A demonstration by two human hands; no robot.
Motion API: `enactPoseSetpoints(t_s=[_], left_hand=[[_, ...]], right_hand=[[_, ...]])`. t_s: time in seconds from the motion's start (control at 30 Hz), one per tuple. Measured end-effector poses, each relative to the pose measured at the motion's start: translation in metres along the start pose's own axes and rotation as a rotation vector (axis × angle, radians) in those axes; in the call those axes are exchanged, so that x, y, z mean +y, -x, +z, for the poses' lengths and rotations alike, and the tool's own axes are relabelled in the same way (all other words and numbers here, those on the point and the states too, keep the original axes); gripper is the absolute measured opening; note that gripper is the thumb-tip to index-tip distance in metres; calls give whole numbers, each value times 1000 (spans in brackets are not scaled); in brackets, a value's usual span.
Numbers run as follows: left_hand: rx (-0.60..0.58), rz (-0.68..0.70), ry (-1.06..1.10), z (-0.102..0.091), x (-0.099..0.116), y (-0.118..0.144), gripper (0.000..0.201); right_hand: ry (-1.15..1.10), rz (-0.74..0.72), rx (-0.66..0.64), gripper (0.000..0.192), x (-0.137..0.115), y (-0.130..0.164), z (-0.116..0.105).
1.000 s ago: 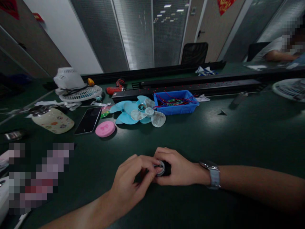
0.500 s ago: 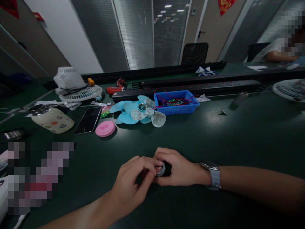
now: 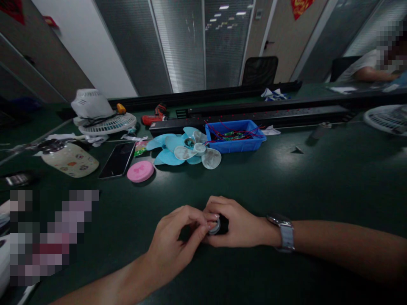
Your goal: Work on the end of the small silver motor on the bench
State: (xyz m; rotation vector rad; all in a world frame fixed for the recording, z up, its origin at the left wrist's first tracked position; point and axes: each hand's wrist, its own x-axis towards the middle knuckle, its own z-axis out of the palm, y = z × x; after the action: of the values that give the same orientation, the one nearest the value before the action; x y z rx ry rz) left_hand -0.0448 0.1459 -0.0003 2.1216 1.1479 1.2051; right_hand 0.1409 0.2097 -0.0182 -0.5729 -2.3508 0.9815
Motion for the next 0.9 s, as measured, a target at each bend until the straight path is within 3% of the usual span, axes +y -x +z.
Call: enactPoseSetpoints(t_s=[0.3,0.57,0.9], left_hand=[[38,8,-75,-2,4,-4,18],[-50,-31,-59,-7,6,-8,14],[-113,-7,31,-10,11,-15,28]], right_hand=[[20,21,-24,23,-2,0,-1],[32,19,-31,27,1,1,0],[26,-17,-22,25,0,0,0]])
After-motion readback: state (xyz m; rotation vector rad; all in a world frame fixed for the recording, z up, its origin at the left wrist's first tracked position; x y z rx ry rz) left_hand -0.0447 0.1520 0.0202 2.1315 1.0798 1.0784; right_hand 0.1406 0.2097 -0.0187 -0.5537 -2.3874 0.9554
